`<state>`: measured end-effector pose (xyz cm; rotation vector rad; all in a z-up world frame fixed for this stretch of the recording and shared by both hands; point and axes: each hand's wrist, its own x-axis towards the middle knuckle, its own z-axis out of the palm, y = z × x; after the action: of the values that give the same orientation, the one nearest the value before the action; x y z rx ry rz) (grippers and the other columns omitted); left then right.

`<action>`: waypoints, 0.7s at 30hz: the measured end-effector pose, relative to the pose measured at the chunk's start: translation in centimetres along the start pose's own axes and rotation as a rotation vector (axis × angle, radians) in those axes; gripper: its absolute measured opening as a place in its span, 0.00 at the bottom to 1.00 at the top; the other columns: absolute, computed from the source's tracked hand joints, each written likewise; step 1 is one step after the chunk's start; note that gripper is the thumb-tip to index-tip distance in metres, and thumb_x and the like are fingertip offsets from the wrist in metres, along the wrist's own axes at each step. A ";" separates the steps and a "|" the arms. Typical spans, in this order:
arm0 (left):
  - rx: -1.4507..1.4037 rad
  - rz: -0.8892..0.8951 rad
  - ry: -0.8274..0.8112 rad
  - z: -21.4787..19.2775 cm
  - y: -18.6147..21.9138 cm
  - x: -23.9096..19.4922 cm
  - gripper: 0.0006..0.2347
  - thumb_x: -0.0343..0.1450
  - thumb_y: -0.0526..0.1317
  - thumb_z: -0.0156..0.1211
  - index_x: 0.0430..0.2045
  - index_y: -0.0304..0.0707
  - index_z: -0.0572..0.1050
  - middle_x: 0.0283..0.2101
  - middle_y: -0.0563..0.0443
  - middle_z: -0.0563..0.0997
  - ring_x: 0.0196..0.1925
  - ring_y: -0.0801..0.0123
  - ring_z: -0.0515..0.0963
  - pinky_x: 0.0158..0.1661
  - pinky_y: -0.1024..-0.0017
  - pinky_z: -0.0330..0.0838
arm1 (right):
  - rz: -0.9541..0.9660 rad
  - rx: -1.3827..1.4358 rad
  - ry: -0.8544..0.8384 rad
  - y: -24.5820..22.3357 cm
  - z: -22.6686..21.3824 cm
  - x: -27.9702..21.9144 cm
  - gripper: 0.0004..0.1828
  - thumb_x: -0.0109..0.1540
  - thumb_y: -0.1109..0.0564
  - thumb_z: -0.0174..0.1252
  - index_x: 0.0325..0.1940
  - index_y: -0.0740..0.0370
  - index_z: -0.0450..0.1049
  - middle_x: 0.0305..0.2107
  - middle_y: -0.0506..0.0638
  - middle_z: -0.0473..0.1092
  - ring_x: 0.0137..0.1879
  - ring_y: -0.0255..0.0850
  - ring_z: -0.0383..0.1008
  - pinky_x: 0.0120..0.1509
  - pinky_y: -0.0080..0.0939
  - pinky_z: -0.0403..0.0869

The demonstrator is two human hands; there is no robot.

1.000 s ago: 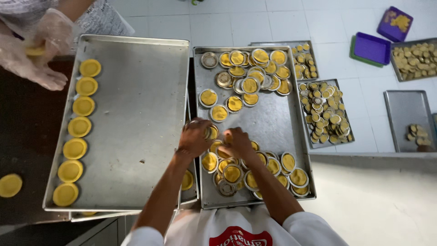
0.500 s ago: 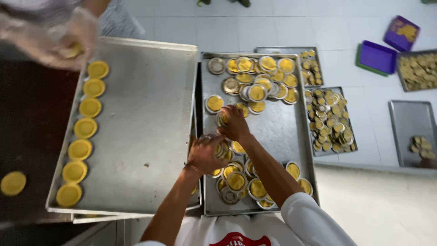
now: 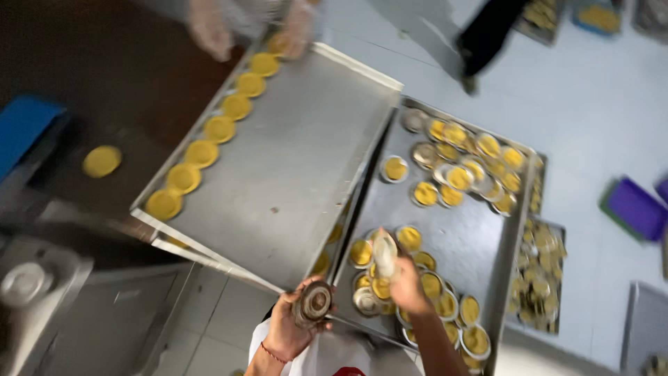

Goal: The person places small metal cups into a rotating machine, fills them with yellow dough, and then removes the filled cups to arrange them on metal trays. The process is repeated continuously throughout the clip.

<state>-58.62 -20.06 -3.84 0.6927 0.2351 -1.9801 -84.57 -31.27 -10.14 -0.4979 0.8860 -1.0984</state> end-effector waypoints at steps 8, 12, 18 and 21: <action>-0.166 0.201 -0.045 -5.2 2.5 -9.1 0.22 0.67 0.33 0.58 0.59 0.39 0.70 0.63 0.31 0.73 0.57 0.36 0.76 0.42 0.42 0.77 | 0.851 0.469 -0.321 7.5 4.9 -8.4 0.44 0.58 0.38 0.56 0.78 0.32 0.53 0.67 0.54 0.63 0.64 0.58 0.66 0.60 0.59 0.71; -0.149 0.404 -0.288 -10.2 3.6 -15.1 0.24 0.67 0.39 0.67 0.60 0.48 0.69 0.65 0.31 0.71 0.63 0.31 0.73 0.49 0.47 0.77 | 0.986 0.442 -0.636 12.5 8.5 -8.0 0.47 0.55 0.38 0.66 0.76 0.38 0.55 0.71 0.60 0.55 0.66 0.70 0.66 0.59 0.66 0.78; -0.365 0.668 -0.259 -17.8 5.4 -24.5 0.21 0.70 0.45 0.58 0.58 0.44 0.69 0.64 0.26 0.69 0.57 0.33 0.75 0.47 0.51 0.77 | 1.165 0.440 -0.832 20.6 19.2 -7.9 0.38 0.60 0.37 0.62 0.73 0.37 0.59 0.70 0.58 0.55 0.59 0.72 0.68 0.53 0.66 0.81; -0.457 0.800 -0.218 -20.4 6.8 -28.8 0.18 0.73 0.47 0.53 0.56 0.43 0.72 0.62 0.28 0.71 0.55 0.35 0.76 0.45 0.50 0.80 | 1.218 0.369 -0.901 24.2 24.7 -8.2 0.35 0.62 0.38 0.61 0.72 0.39 0.60 0.64 0.58 0.59 0.57 0.74 0.70 0.51 0.65 0.82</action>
<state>-35.15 7.12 -3.52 0.2069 0.2218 -1.1586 -52.53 -15.86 -10.81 -0.0413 0.0597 0.1449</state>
